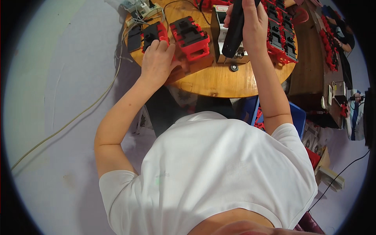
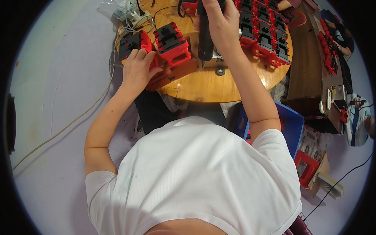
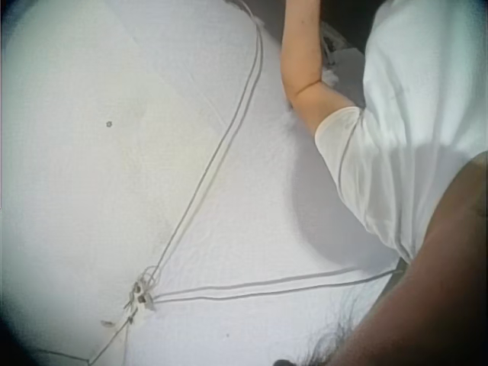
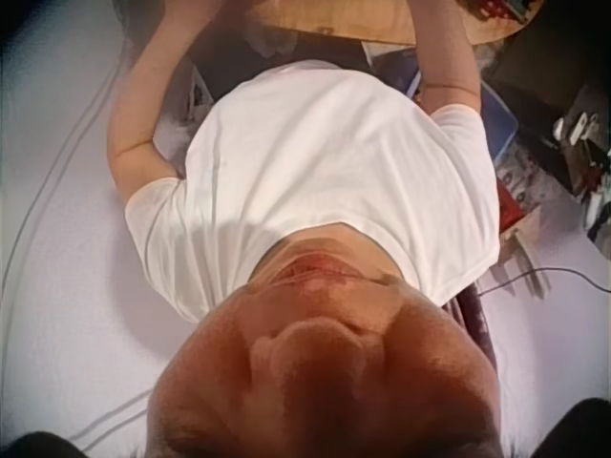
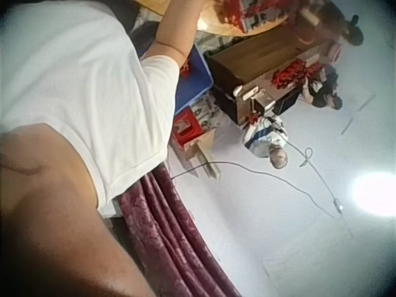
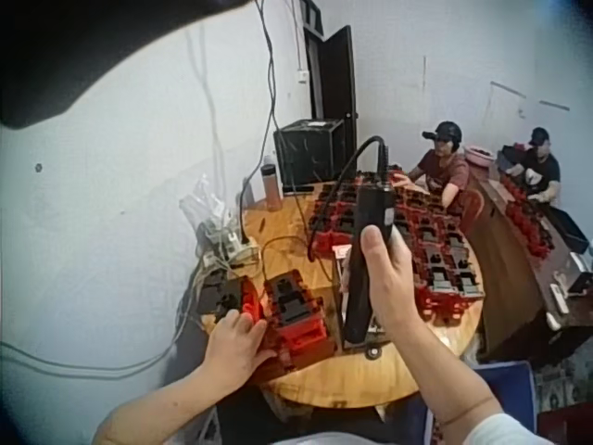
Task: The person repeatedly picks up red and black plastic components from a table and uses a handheld black tool to press or snap them together. The person handles the parts one at a time, performing a repetitive assembly or finishing action on each unit before placing it back on the table.
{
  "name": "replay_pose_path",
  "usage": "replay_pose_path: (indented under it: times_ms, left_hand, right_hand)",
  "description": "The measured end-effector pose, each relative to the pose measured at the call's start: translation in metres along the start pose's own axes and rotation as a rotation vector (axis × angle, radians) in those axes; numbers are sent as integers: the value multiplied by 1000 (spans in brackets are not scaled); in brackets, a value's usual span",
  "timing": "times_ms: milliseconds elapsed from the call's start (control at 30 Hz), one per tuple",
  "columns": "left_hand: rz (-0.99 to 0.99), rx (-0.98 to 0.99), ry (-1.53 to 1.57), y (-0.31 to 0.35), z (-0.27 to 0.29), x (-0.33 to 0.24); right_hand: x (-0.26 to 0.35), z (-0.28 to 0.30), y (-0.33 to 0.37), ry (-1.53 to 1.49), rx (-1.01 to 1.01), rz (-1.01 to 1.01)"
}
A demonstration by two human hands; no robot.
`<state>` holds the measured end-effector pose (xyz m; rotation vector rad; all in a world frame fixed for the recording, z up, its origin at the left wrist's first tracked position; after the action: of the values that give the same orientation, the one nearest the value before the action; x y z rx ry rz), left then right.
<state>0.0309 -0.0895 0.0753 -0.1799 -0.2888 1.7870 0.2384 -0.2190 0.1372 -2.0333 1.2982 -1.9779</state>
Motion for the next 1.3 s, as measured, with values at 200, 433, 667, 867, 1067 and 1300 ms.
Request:
replay_pose_path:
  times_ms: [200,433,667,867,1067,1300]
  left_hand:
    - [27,-25,32,5,0,-1]
    - [37,89,28,15,1,-8]
    - [-21,22,118,14,-13,-4]
    - [-34,-210,346,-27,-2,13]
    - [-84,251,218,-91,-38,3]
    - [-222,61,68,-45,-71,-25]
  right_hand:
    - [-9,-9,-6,-31,54,10]
    - [-8,-17,-2,2,75,41]
    - [8,-23,9,24,-28,-31]
    - [23,-23,14,-45,-10,-33]
    - [25,-9,9,78,-76,19]
    - [27,10,16,67,-78,34]
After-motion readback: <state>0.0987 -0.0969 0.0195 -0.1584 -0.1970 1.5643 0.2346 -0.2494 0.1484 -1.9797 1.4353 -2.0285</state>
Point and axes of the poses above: each hand's wrist, its own y-axis away from the middle knuckle, its own z-axis out of the back of the hand, x = y × z, the point moved 3 cm from there along -y, towards the middle knuckle, and after that the axes turned 8 degrees about x, right-handed, at the moved point
